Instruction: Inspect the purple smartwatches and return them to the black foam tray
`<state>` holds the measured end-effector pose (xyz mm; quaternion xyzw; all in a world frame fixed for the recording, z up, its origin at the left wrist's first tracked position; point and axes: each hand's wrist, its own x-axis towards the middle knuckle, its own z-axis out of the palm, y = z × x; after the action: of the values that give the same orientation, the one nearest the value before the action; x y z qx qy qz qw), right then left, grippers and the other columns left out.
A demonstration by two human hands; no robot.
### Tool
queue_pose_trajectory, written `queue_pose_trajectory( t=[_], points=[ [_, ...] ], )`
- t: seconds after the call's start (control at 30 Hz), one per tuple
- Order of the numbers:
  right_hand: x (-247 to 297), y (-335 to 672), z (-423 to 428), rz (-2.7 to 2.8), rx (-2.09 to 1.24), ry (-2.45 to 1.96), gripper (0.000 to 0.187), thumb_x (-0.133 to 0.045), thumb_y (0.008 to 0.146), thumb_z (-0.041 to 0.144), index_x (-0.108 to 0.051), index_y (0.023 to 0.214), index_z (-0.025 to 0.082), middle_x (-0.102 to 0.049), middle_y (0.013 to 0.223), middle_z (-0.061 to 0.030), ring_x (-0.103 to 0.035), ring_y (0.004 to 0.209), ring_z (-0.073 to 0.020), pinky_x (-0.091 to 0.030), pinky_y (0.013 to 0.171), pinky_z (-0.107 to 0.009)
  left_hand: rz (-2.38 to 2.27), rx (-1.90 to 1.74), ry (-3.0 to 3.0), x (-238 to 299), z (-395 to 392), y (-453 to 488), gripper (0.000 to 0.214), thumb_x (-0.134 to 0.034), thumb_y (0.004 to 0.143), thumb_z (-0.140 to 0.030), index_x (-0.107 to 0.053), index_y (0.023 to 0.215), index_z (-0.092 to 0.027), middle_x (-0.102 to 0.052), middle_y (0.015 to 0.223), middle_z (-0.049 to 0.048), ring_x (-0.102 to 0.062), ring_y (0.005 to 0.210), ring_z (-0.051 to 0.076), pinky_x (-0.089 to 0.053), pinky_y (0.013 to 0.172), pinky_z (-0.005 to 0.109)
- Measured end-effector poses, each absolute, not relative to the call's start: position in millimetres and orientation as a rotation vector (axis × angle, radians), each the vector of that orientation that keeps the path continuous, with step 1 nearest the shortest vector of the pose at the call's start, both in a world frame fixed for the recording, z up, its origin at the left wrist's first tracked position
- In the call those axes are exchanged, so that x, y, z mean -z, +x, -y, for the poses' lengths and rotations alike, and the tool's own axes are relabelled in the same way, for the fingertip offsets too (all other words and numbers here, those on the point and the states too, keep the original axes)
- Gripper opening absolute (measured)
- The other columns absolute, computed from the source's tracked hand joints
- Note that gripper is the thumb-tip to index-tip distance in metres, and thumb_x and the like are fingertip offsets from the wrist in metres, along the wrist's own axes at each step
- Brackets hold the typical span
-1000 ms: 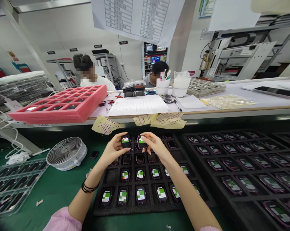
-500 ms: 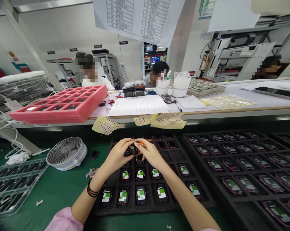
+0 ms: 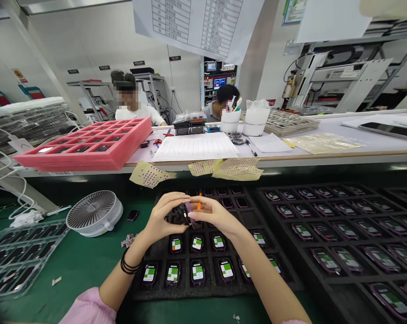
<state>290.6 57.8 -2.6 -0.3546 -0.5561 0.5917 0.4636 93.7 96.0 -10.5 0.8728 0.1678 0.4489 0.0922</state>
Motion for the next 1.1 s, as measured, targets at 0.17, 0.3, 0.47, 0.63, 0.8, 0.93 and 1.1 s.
queue_pose_trajectory(
  t=[0.17, 0.3, 0.47, 0.63, 0.8, 0.93, 1.1],
  points=[
    [0.3, 290.5, -54.3, 1.371, -1.418, -0.877, 0.038, -0.078, 0.069, 0.037, -0.069, 0.103, 0.023, -0.070, 0.102, -0.0064, -0.065, 0.097, -0.0222, -0.050, 0.091, -0.039, -0.482, -1.352, 2.575, 14.5, -94.6, 98.1, 0.061, -0.072, 0.068, -0.015, -0.052, 0.126, -0.023, -0.062, 0.122, 0.0105, -0.057, 0.113, 0.025, -0.046, 0.096, 0.042],
    [0.3, 290.8, -53.5, 1.365, -1.441, -0.880, 0.042, -0.078, 0.070, 0.037, -0.066, 0.108, 0.023, -0.068, 0.105, -0.0070, -0.064, 0.097, -0.0220, -0.050, 0.090, -0.039, -0.470, -1.417, 2.585, 15.9, -95.1, 99.2, 0.060, -0.071, 0.068, -0.015, -0.053, 0.125, -0.023, -0.063, 0.121, 0.0107, -0.059, 0.110, 0.025, -0.047, 0.094, 0.042],
    [3.0, 283.9, -53.1, 1.298, -1.519, -0.837, 0.051, -0.083, 0.062, 0.028, -0.063, 0.108, 0.023, -0.069, 0.100, -0.0042, -0.066, 0.097, -0.0211, -0.051, 0.087, -0.035, -0.420, -1.485, 2.631, 15.0, -95.4, 99.7, 0.057, -0.069, 0.067, -0.014, -0.055, 0.122, -0.020, -0.065, 0.117, 0.0110, -0.061, 0.106, 0.025, -0.050, 0.090, 0.041],
    [4.2, 276.7, -50.0, 1.258, -1.523, -0.797, 0.050, -0.082, 0.064, 0.029, -0.063, 0.110, 0.023, -0.070, 0.095, -0.0035, -0.069, 0.089, -0.0213, -0.052, 0.083, -0.035, -0.399, -1.540, 2.631, 15.0, -94.0, 101.6, 0.057, -0.068, 0.064, -0.012, -0.056, 0.120, -0.019, -0.067, 0.112, 0.0101, -0.062, 0.104, 0.026, -0.051, 0.088, 0.041],
    [4.1, 276.9, -48.9, 1.310, -1.490, -0.780, 0.049, -0.081, 0.065, 0.029, -0.062, 0.110, 0.023, -0.071, 0.099, -0.0038, -0.068, 0.094, -0.0196, -0.053, 0.083, -0.031, -0.390, -1.540, 2.623, 14.6, -92.9, 100.9, 0.058, -0.069, 0.064, -0.013, -0.056, 0.120, -0.019, -0.067, 0.112, 0.0103, -0.061, 0.105, 0.026, -0.051, 0.089, 0.043],
    [-0.9, 282.0, -51.0, 1.322, -1.345, -0.721, 0.045, -0.077, 0.073, 0.035, -0.060, 0.113, 0.023, -0.071, 0.105, -0.0058, -0.067, 0.100, -0.0195, -0.052, 0.090, -0.035, -0.431, -1.540, 2.594, 10.1, -90.9, 96.9, 0.058, -0.076, 0.066, -0.019, -0.057, 0.121, -0.019, -0.061, 0.121, 0.0131, -0.058, 0.110, 0.027, -0.051, 0.090, 0.043],
    [-12.0, 296.0, -39.0, 1.197, -0.853, -0.684, 0.027, -0.049, 0.095, 0.042, -0.063, 0.101, 0.019, -0.074, 0.072, -0.0032, -0.069, 0.058, -0.0165, -0.058, 0.062, -0.031, -0.477, -1.458, 2.483, 5.5, -88.6, 92.8, 0.056, -0.075, 0.067, -0.016, -0.057, 0.120, -0.019, -0.060, 0.123, 0.0139, -0.061, 0.109, 0.026, -0.053, 0.090, 0.041]
  ],
)
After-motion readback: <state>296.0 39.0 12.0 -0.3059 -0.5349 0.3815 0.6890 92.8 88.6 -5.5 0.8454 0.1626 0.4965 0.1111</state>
